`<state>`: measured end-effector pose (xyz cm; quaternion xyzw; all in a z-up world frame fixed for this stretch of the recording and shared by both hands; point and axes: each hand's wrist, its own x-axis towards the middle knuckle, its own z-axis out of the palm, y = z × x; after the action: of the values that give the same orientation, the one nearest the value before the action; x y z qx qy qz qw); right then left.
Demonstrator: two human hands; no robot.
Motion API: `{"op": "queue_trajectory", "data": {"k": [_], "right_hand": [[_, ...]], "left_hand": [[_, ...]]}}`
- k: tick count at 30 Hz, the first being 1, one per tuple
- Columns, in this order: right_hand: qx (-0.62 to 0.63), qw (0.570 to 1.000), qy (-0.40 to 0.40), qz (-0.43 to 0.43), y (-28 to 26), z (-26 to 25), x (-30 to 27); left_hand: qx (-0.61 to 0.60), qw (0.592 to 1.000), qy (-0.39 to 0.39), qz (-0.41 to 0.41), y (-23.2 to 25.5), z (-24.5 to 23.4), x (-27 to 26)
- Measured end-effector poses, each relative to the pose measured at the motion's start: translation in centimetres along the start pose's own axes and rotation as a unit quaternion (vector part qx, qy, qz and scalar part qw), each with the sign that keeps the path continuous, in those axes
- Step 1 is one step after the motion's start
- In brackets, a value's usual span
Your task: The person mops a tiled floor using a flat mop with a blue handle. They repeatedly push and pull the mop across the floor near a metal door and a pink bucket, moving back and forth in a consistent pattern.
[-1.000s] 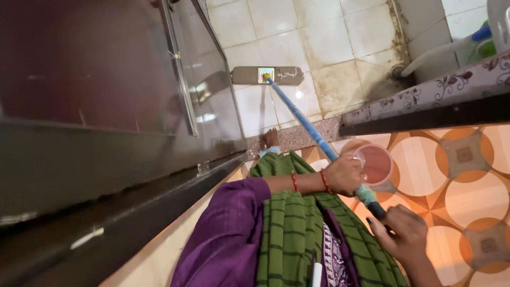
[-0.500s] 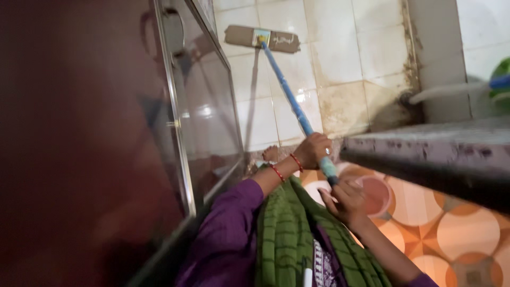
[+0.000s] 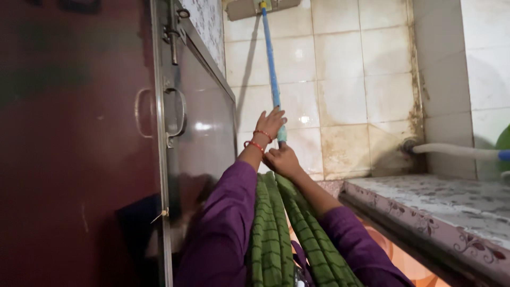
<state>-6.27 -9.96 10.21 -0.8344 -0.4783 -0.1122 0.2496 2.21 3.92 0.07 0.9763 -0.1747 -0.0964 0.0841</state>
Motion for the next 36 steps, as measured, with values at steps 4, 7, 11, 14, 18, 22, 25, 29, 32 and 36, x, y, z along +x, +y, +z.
{"op": "queue_trajectory", "data": {"k": [4, 7, 11, 14, 18, 22, 25, 29, 32, 36], "right_hand": [[0.004, 1.0, 0.007, 0.029, -2.1, 1.1, -3.8], [0.006, 0.998, 0.012, 0.066, -3.8, -0.8, -6.0], [0.038, 0.992, 0.047, 0.109, -7.8, -8.1, -7.6], [0.039, 0.991, 0.067, 0.111, -12.1, -15.3, -9.4], [0.016, 0.991, 0.035, 0.131, -19.0, -23.7, -13.6], [0.032, 0.987, 0.038, 0.152, -26.2, -30.4, -17.7], [0.014, 0.987, 0.043, 0.154, -30.4, -35.3, -20.0], [0.051, 0.974, 0.073, 0.208, -34.4, -39.5, -22.4], [0.074, 0.956, 0.065, 0.277, -35.0, -39.6, -23.9], [0.101, 0.965, 0.072, 0.231, -35.1, -37.9, -24.4]], "left_hand": [[-0.018, 0.999, 0.026, 0.013, 2.3, 3.1, -2.5], [-0.027, 0.999, 0.033, 0.018, 5.2, 3.3, -4.3], [-0.091, 0.991, 0.063, 0.074, 9.8, 0.9, -8.0], [-0.112, 0.981, 0.096, 0.127, 15.2, -1.7, -11.6], [-0.151, 0.962, 0.08, 0.212, 21.9, -5.6, -17.2], [-0.197, 0.931, 0.031, 0.305, 28.6, -9.6, -23.2], [-0.126, 0.932, -0.078, 0.33, 33.5, -13.0, -26.4], [-0.255, 0.866, 0.084, 0.422, 37.2, -15.7, -30.3], [-0.275, 0.85, 0.102, 0.438, 38.2, -15.4, -31.1], [-0.344, 0.802, 0.169, 0.459, 37.2, -12.1, -30.6]]}}
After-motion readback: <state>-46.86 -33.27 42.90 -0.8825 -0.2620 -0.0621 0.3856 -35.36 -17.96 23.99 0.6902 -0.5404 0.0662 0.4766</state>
